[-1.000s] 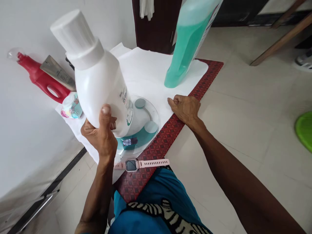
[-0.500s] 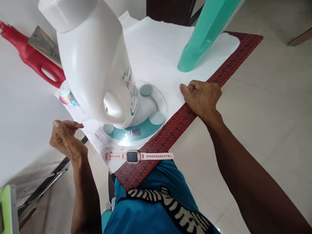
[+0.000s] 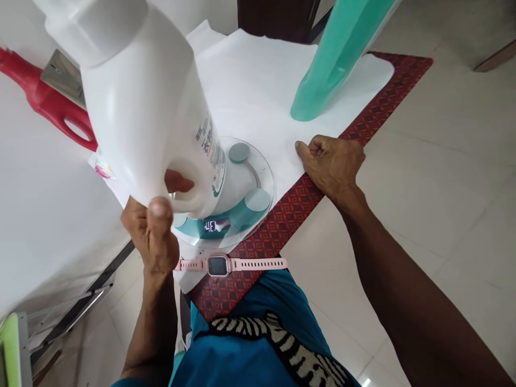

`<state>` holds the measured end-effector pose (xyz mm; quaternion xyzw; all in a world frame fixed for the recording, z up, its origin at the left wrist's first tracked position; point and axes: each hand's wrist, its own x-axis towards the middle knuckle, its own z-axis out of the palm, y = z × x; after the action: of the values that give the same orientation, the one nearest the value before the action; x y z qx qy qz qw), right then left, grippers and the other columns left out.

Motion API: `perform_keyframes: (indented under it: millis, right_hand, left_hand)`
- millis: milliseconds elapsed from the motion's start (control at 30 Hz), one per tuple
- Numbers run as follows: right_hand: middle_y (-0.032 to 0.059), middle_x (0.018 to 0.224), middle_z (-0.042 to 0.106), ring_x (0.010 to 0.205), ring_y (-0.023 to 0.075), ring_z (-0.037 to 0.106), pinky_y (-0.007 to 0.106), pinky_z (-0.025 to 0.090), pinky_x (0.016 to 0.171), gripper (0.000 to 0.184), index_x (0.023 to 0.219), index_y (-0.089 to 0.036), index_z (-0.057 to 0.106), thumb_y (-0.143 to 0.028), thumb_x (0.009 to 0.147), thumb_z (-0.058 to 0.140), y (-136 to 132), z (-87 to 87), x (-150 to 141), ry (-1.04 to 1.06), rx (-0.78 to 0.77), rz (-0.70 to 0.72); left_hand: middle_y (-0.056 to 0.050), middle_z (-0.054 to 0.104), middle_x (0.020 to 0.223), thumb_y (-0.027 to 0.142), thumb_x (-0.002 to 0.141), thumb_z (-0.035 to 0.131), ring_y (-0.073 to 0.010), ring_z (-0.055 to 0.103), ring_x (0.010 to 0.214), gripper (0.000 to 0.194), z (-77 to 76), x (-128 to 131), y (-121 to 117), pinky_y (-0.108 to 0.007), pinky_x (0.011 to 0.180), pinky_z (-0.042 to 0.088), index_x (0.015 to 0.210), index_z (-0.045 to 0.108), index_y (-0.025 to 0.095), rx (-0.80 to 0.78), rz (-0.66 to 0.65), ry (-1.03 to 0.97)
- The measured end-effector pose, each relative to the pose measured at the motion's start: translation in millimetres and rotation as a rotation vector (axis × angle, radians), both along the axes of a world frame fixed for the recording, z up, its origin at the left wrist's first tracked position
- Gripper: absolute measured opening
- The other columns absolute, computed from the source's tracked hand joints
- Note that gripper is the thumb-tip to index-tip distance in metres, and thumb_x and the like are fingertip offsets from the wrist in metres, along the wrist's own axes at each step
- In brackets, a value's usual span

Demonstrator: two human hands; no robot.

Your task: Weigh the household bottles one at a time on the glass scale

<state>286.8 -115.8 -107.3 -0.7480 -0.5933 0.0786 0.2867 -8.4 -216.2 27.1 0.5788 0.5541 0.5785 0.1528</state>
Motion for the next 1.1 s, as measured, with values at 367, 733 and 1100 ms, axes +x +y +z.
perform_keyframes:
  millis: [367, 733, 1100]
  right_hand:
    - [0.0039, 0.066, 0.064, 0.065, 0.0171, 0.051, 0.032, 0.022, 0.066, 0.042, 0.068, -0.021, 0.061, -0.045, 0.103, 0.061, 0.4, 22.1, -6.3, 0.048, -0.076, 0.02]
    - [0.0037, 0.064, 0.064, 0.062, 0.0159, 0.053, 0.032, 0.02, 0.064, 0.043, 0.067, -0.022, 0.056, -0.04, 0.106, 0.059, -0.4, 23.5, -4.8, 0.066, -0.065, 0.05]
    - [0.0004, 0.055, 0.048, 0.055, 0.0133, 0.042, 0.029, 0.019, 0.061, 0.049, 0.062, -0.023, 0.04, -0.049, 0.1, 0.054, -1.2, 6.8, -1.2, 0.145, 0.095, 0.013]
  left_hand:
    - [0.006, 0.028, 0.054, 0.051, 0.083, 0.089, -0.0069, 0.019, 0.046, 0.06, 43.6, 38.9, 53.7, -0.025, 0.038, 0.015, 0.059, 0.042, 0.022, 0.298, 0.086, -0.341]
    - [0.006, 0.028, 0.062, 0.086, 0.084, 0.078, -0.0078, 0.033, 0.049, 0.076, 51.8, 109.3, 202.7, -0.029, 0.046, 0.024, 0.073, 0.031, 0.027, 0.204, -0.102, -0.358]
    - [0.002, 0.041, 0.059, 0.057, 0.107, 0.069, -0.0127, 0.043, 0.054, 0.059, 3.7, 195.9, 273.5, -0.029, 0.052, 0.037, 0.066, 0.04, 0.025, -0.072, -0.148, -0.546]
